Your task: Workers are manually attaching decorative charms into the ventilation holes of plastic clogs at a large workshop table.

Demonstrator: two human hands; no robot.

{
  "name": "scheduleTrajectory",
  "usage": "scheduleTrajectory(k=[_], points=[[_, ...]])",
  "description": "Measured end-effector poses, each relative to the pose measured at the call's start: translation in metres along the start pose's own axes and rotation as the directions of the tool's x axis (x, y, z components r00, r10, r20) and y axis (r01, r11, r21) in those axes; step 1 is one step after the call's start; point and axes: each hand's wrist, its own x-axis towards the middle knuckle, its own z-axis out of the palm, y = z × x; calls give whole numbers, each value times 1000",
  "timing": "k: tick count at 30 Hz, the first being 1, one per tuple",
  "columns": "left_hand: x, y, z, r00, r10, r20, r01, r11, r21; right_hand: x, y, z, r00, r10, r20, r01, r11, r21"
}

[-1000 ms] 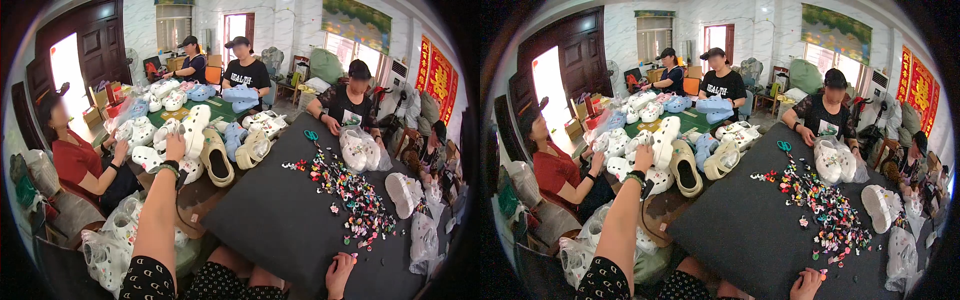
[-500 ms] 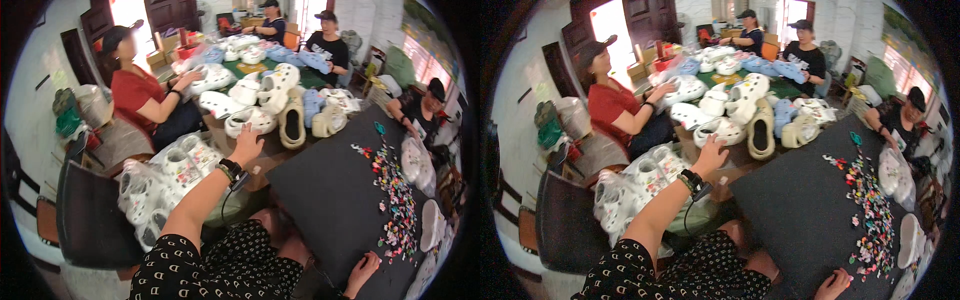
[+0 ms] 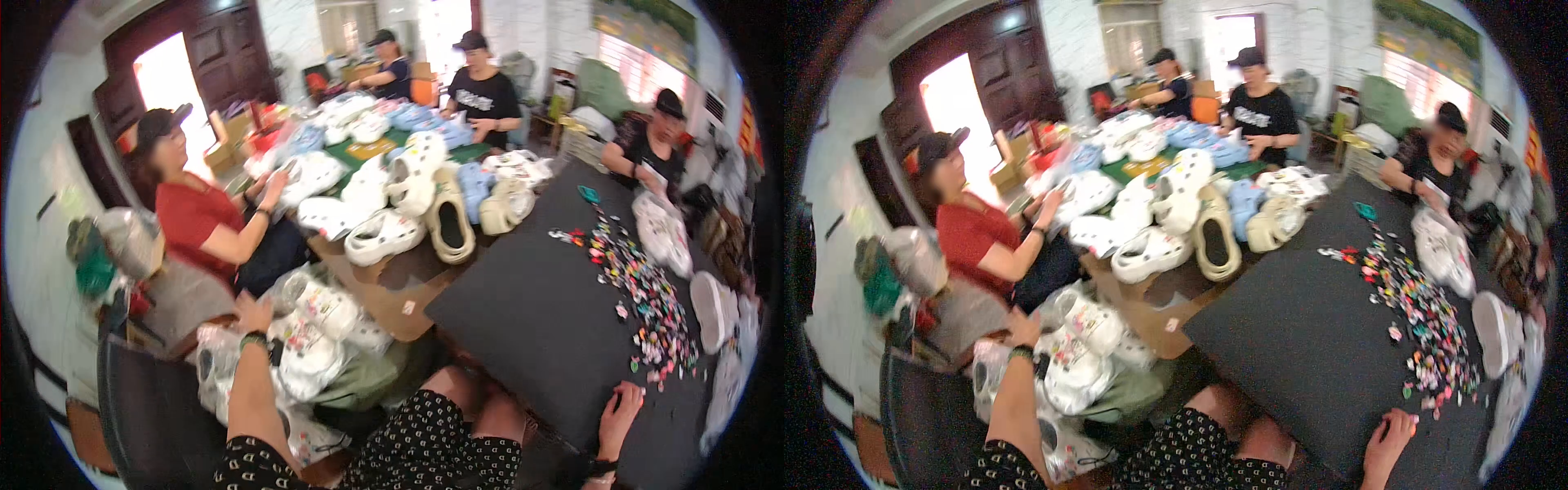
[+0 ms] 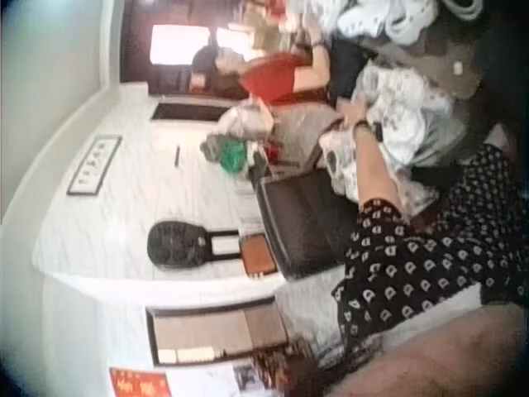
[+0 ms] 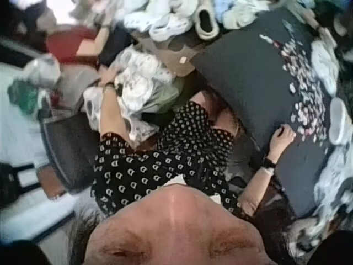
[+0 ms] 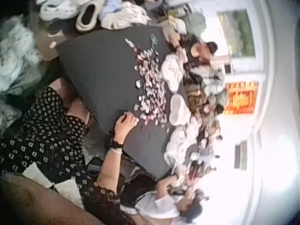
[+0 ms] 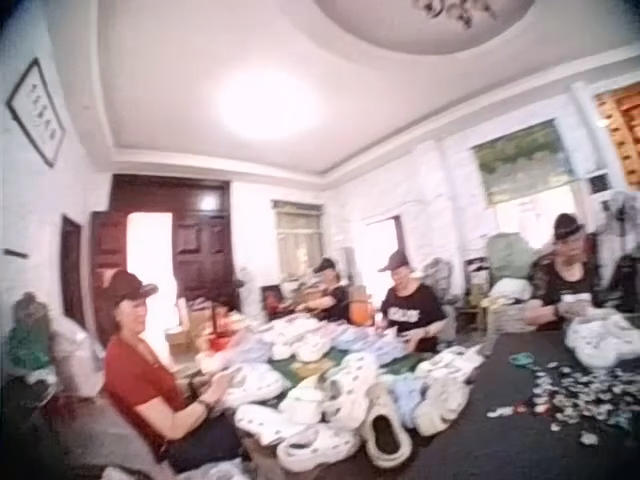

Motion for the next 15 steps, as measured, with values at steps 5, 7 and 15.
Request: scheduleTrajectory(k=[5, 7, 15], points=[[41, -108, 45, 981, -49, 187, 71, 991, -110, 4, -19, 3, 999, -47, -13, 48, 989, 142], [45, -115, 57, 951, 230, 208, -243, 969, 36, 2, -17, -2, 999, -49, -20, 52, 991, 127], [101, -172, 70, 890, 385, 245, -451, 820, 352, 21, -32, 4, 981, -153, -117, 169, 976, 135]])
